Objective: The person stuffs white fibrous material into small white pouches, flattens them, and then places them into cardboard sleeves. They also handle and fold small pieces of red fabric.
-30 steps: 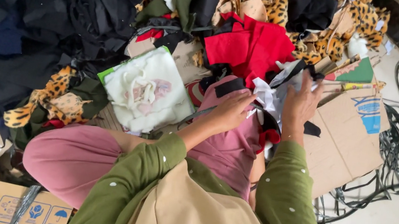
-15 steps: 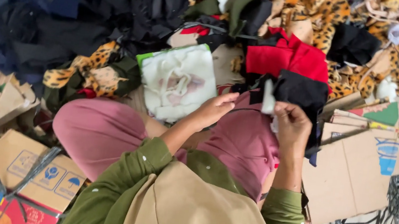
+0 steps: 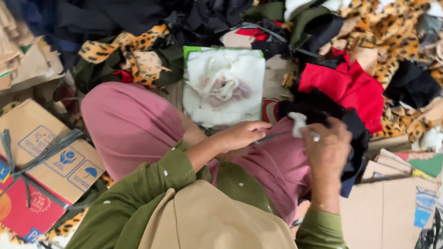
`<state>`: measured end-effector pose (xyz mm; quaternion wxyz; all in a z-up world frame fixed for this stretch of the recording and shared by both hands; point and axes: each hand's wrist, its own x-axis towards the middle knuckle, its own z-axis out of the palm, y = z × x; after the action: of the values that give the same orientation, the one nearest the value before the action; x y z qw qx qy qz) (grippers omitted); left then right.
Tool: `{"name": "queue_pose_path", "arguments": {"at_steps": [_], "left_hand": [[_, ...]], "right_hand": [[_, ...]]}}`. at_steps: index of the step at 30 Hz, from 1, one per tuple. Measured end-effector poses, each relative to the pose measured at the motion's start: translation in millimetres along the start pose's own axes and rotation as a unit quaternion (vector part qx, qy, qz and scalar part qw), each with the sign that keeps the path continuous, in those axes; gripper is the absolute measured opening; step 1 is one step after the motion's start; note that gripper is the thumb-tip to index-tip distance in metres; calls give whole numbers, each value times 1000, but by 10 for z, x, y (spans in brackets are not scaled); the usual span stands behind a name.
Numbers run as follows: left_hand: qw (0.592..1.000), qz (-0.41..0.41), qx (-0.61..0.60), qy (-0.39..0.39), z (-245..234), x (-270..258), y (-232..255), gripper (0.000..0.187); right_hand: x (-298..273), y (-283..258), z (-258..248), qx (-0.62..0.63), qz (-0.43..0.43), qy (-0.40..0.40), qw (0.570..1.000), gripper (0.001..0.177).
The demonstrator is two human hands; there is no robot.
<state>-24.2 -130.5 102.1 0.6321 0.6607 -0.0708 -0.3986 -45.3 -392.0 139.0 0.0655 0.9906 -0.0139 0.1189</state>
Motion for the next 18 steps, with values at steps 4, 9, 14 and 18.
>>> {"name": "queue_pose_path", "arguments": {"at_steps": [4,9,14,18], "left_hand": [[1000,15,-20,12,-137,54,-192,50],[991,62,-97,74,-485,-227,4,58],[962,92,-222,128,-952,-557,-2,59],[910,137,-332,206,-1304,-904,-226,70]], "right_hand": [[419,15,-846,82,-48,86,992,20],[785,-401,-852,662,88,-66,741,7],[973,-1217,-547,781,96,-149,599,6],[1082,-1678,-25,841,151,-255,453,8]]}}
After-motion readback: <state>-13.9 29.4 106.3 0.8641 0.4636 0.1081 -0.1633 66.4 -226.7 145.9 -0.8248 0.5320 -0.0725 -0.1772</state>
